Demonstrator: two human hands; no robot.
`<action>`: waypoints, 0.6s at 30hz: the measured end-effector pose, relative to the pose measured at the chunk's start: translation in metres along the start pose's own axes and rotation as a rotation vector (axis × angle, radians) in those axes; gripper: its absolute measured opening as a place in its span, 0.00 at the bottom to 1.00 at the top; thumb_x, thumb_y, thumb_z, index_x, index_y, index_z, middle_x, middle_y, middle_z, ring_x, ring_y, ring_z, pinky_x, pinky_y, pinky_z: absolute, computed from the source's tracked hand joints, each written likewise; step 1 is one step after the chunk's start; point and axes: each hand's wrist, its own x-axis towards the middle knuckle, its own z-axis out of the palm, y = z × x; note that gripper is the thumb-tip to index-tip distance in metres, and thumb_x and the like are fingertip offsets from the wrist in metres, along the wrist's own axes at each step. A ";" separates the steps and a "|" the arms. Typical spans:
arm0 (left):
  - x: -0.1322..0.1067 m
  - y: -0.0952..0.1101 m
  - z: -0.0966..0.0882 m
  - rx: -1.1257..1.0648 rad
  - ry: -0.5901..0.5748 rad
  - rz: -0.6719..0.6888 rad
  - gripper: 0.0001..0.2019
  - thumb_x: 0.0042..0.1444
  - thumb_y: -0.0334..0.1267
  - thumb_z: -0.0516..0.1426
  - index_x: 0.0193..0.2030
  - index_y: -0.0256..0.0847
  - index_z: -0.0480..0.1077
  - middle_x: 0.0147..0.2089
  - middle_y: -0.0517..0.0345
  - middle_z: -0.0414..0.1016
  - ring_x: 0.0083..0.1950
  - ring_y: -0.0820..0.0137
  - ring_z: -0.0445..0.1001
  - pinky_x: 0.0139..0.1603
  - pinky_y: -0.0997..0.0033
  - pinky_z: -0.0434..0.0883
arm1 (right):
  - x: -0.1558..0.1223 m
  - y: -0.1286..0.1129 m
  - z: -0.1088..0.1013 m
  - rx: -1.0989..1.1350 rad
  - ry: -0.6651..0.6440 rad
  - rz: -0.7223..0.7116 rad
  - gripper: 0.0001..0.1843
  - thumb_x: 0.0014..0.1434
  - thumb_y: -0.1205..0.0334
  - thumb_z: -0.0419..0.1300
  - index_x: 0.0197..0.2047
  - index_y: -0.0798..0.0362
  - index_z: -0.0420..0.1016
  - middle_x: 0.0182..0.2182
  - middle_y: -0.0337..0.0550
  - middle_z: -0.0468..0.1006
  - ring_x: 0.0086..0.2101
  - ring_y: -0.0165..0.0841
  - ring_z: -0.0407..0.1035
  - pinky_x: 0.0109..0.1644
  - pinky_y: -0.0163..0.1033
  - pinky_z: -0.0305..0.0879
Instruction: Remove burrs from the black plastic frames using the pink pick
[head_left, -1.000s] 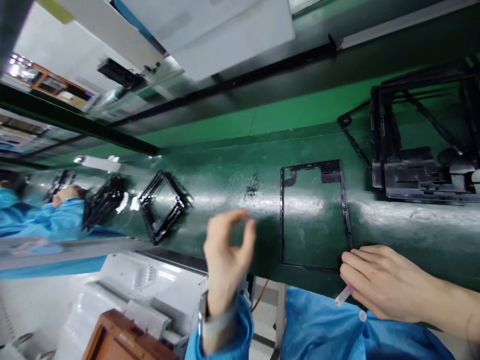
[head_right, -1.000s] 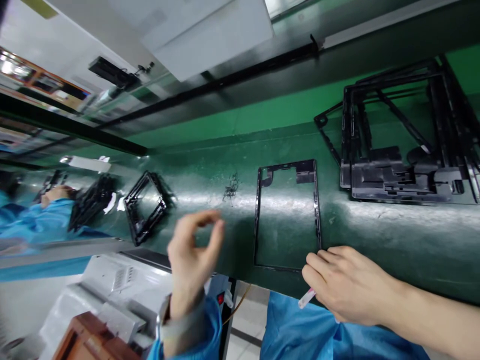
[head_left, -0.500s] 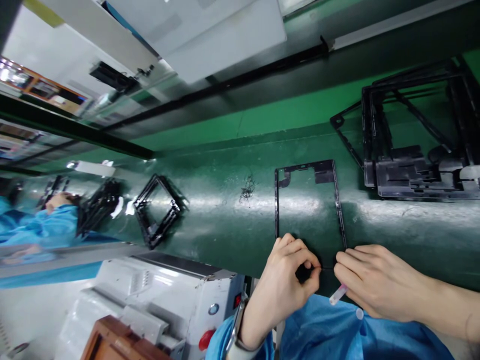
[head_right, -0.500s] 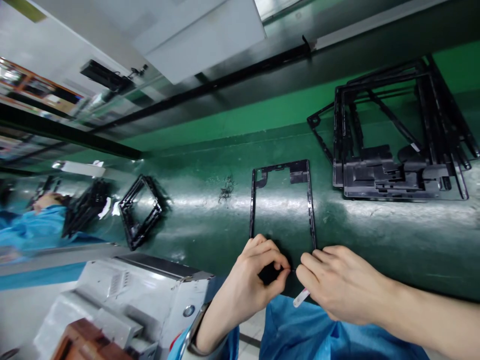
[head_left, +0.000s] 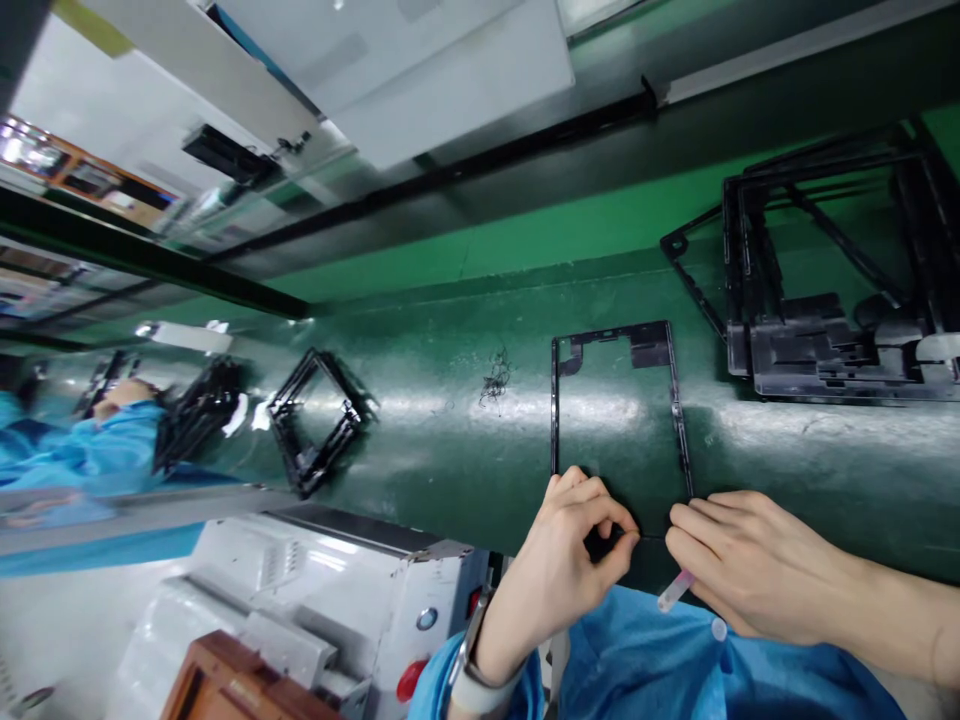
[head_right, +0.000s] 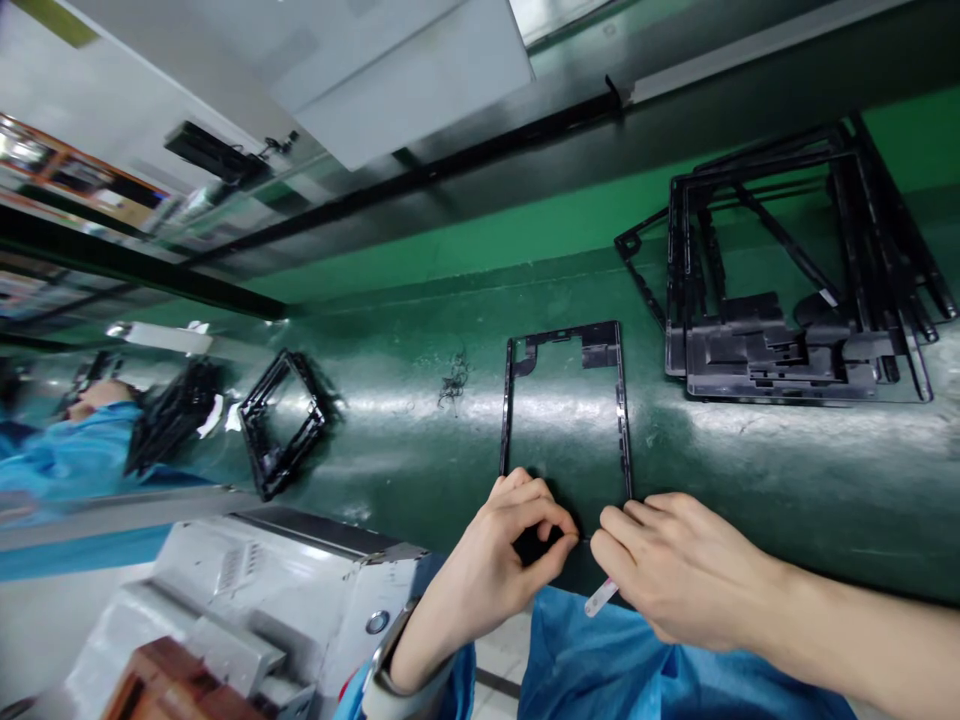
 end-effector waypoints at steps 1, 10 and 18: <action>0.001 0.000 0.001 0.007 0.007 -0.011 0.09 0.58 0.25 0.65 0.36 0.45 0.77 0.32 0.62 0.69 0.40 0.65 0.70 0.45 0.59 0.67 | 0.000 0.000 0.000 0.002 -0.004 0.001 0.09 0.59 0.72 0.60 0.37 0.50 0.65 0.31 0.38 0.71 0.28 0.35 0.67 0.33 0.43 0.56; 0.005 0.004 -0.003 0.067 -0.072 -0.040 0.10 0.55 0.21 0.62 0.33 0.42 0.73 0.32 0.62 0.67 0.41 0.65 0.68 0.47 0.58 0.66 | -0.001 0.002 0.002 0.000 -0.007 0.006 0.08 0.60 0.72 0.59 0.37 0.50 0.65 0.32 0.38 0.71 0.29 0.36 0.67 0.34 0.43 0.57; 0.009 0.005 -0.006 0.037 -0.105 -0.070 0.08 0.56 0.24 0.64 0.33 0.43 0.76 0.31 0.63 0.66 0.39 0.66 0.68 0.48 0.58 0.66 | 0.000 0.001 0.002 0.001 0.004 -0.001 0.08 0.59 0.72 0.60 0.36 0.50 0.66 0.31 0.38 0.70 0.28 0.35 0.66 0.33 0.43 0.56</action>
